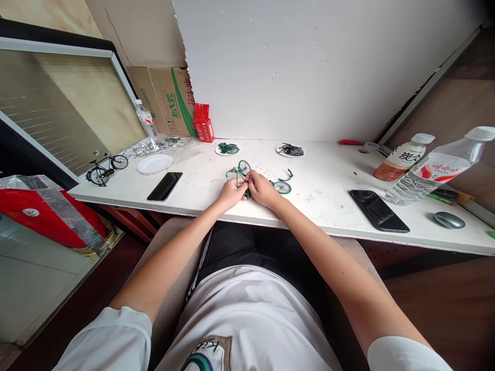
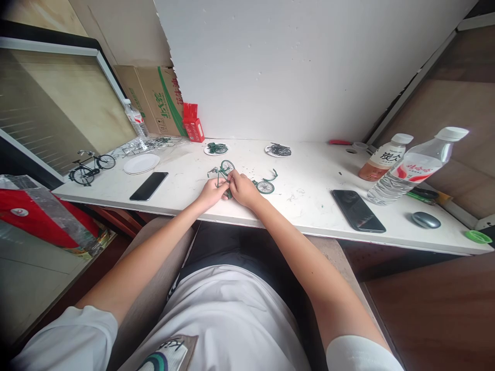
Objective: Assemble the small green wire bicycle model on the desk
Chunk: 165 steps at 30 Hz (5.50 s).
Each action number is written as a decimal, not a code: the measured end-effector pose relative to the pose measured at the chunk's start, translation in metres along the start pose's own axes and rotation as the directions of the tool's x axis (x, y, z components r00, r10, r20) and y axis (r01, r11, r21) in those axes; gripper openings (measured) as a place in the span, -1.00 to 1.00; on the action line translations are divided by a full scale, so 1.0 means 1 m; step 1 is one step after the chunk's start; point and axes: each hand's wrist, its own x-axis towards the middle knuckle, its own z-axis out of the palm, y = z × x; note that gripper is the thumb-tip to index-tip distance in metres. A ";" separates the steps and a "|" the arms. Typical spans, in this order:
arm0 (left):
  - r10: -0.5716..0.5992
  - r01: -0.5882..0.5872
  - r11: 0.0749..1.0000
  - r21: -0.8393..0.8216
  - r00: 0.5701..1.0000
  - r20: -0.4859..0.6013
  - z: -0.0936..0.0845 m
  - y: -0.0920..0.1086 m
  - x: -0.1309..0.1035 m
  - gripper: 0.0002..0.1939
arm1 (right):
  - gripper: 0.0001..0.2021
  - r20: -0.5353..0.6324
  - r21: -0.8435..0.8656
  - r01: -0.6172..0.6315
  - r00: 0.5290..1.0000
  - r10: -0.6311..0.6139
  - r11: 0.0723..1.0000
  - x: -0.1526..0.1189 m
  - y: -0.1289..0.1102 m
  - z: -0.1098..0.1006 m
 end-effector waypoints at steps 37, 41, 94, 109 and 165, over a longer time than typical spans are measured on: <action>0.004 -0.004 1.000 -0.007 1.000 0.005 -0.001 -0.001 0.000 -0.82 | -0.79 0.000 -0.022 0.004 1.000 -0.004 1.000 0.000 -0.002 0.000; 0.008 -0.008 1.000 -0.005 1.000 0.008 -0.001 -0.002 0.001 -0.80 | -0.80 0.006 -0.016 -0.004 1.000 0.004 1.000 0.000 -0.003 -0.001; -0.002 0.002 1.000 0.000 1.000 -0.002 -0.002 0.000 0.001 -0.83 | -0.78 0.011 -0.025 0.000 1.000 0.000 1.000 0.001 -0.002 0.000; 0.021 -0.021 1.000 0.020 1.000 -0.011 -0.003 -0.002 0.002 -0.84 | -0.80 -0.012 -0.008 0.024 1.000 -0.024 1.000 0.001 -0.001 0.001; 0.058 -0.058 0.997 0.048 0.998 -0.012 -0.004 0.001 -0.001 -0.77 | -0.77 0.004 -0.012 0.018 1.000 -0.018 1.000 0.002 -0.005 0.000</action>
